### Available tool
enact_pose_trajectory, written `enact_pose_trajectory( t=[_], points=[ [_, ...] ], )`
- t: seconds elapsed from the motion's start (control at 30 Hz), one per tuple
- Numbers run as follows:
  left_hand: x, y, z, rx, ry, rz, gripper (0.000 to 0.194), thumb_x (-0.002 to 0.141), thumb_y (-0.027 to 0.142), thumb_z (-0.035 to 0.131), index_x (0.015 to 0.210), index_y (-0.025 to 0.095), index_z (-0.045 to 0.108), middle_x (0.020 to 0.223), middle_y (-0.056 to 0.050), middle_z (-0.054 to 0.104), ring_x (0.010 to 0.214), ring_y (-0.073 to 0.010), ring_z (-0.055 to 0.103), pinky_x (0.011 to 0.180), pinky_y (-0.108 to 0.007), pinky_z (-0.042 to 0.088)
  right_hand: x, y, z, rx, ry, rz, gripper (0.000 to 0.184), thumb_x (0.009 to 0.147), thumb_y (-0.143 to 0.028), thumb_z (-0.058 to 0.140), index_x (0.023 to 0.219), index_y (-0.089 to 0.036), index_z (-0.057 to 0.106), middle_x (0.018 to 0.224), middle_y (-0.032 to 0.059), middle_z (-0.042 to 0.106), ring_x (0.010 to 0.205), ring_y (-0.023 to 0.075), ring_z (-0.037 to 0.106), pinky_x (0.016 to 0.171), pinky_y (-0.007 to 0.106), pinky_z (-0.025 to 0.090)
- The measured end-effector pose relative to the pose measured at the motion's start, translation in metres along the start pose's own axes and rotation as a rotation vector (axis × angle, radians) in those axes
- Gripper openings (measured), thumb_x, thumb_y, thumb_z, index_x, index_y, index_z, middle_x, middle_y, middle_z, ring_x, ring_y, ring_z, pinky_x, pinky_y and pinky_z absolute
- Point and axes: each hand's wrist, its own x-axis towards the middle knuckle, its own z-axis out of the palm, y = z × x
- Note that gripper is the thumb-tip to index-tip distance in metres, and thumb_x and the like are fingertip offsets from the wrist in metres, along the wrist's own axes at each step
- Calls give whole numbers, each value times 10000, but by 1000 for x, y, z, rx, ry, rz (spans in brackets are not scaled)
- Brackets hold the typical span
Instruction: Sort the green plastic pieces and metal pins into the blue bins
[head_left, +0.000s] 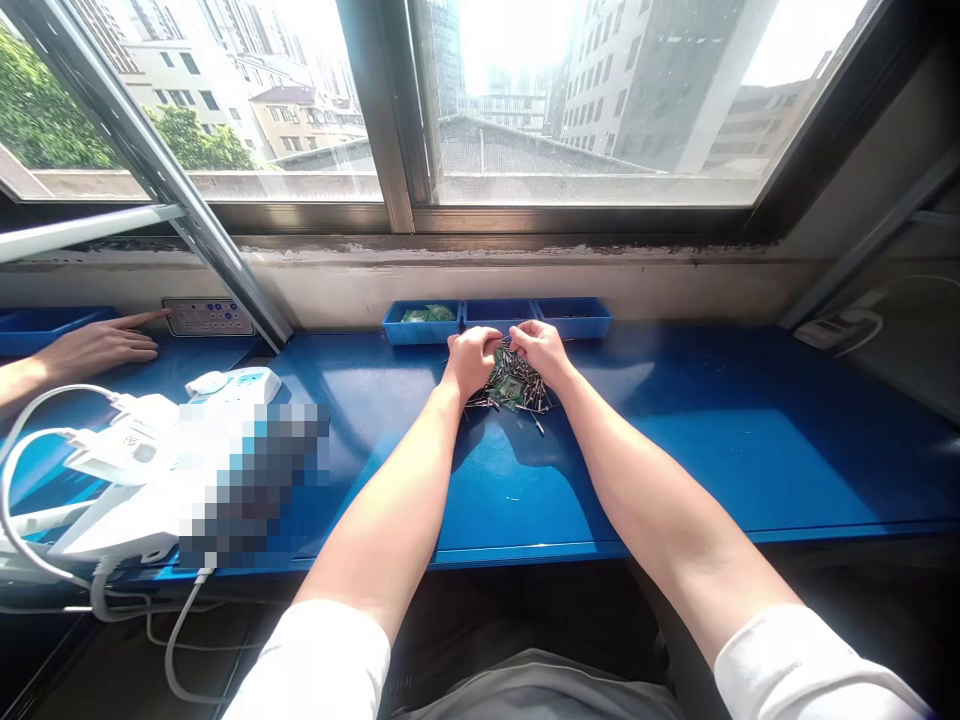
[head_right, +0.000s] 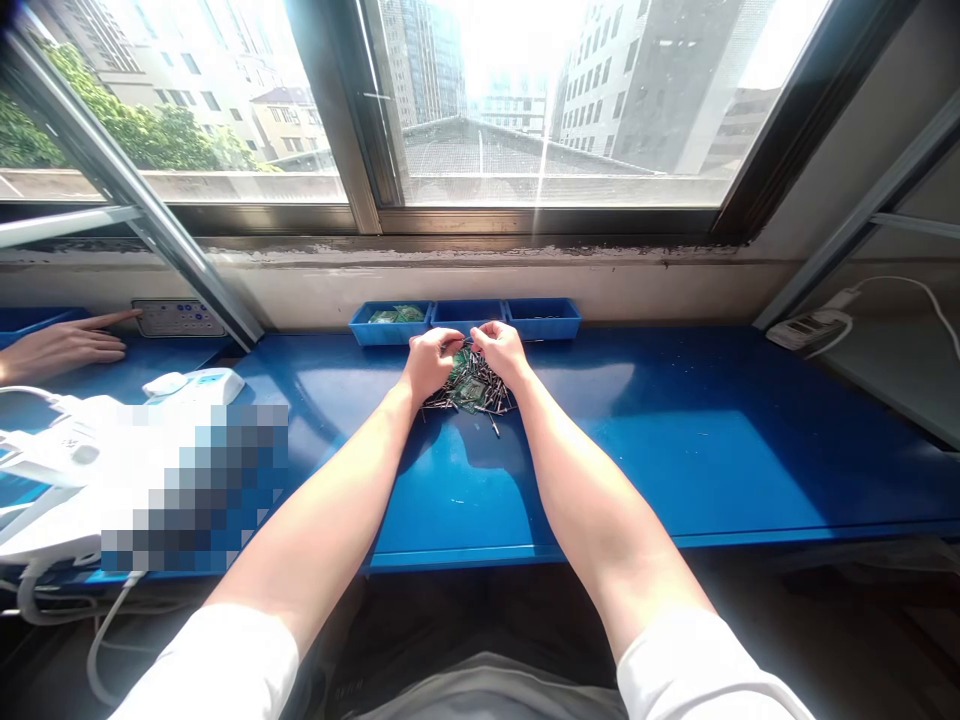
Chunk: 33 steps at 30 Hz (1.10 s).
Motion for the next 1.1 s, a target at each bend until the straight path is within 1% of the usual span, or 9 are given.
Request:
enact_pose_trajectory(
  t=[0.2, 0.33, 0.5, 0.6, 0.67, 0.77, 0.9, 1.0, 1.1],
  points=[
    [-1, 9, -7, 96, -112, -124, 299, 881, 237, 400, 1020, 227, 665, 1076, -30, 680, 1068, -187, 579, 976, -312, 372, -5, -7, -2, -136, -30, -53, 268, 675, -391, 600, 828, -175, 641, 742, 14, 659, 658, 134, 579, 605, 251, 457],
    [-1, 11, -7, 106, -105, -136, 311, 893, 290, 389, 1048, 235, 653, 1112, -24, 668, 1095, -188, 562, 983, -310, 357, -5, -7, -4, -190, -6, -49, 293, 706, -404, 558, 832, -167, 676, 775, 31, 683, 696, 153, 602, 630, 260, 471],
    [-1, 7, -5, 142, -5, -211, 332, 878, 334, 422, 1133, 212, 595, 1176, -54, 636, 1135, -219, 531, 974, -354, 346, 2, -3, -11, -280, 181, -73, 350, 735, -349, 525, 1001, -174, 671, 981, 42, 695, 871, 172, 623, 794, 288, 487],
    [0, 3, -4, 166, -4, -266, 318, 864, 322, 435, 1116, 213, 594, 1185, -55, 627, 1137, -225, 526, 964, -364, 349, 5, -2, -18, -422, 299, -64, 432, 710, -289, 545, 1118, -181, 637, 1083, 38, 673, 973, 194, 592, 902, 328, 456],
    [0, 2, -3, 175, -11, -278, 308, 852, 316, 447, 1101, 216, 597, 1188, -53, 624, 1137, -227, 524, 962, -365, 349, 6, -2, -22, -522, 333, -72, 482, 691, -257, 556, 1162, -179, 619, 1125, 36, 658, 1066, 219, 546, 963, 351, 421],
    [-1, -1, -1, 184, -17, -286, 306, 841, 308, 451, 1091, 216, 601, 1188, -54, 622, 1140, -230, 523, 961, -368, 350, 7, -3, -25, -611, 337, -75, 532, 689, -239, 551, 1216, -172, 585, 1170, 42, 634, 1174, 250, 462, 1008, 381, 383],
    [-1, -2, -1, 187, -36, -297, 305, 831, 305, 454, 1080, 223, 611, 1181, -54, 625, 1146, -237, 519, 967, -380, 348, 6, -4, -26, -682, 307, 3, 637, 680, -249, 569, 1306, -159, 497, 1226, 77, 586, 1222, 296, 394, 1018, 436, 353],
    [-1, -2, -1, 191, -53, -307, 311, 826, 312, 459, 1081, 225, 614, 1176, -58, 626, 1154, -244, 514, 977, -387, 343, 7, -2, -26, -723, 247, 51, 742, 662, -263, 597, 1372, -171, 402, 1343, 96, 482, 1243, 323, 357, 1007, 459, 344],
    [-1, -1, -2, 208, -77, -327, 315, 824, 322, 462, 1083, 230, 616, 1182, -58, 623, 1155, -246, 513, 976, -383, 347, 7, 2, -24, -756, 242, 10, 757, 663, -269, 598, 1380, -178, 371, 1438, 105, 357, 1252, 330, 335, 1000, 465, 339]
  ],
)
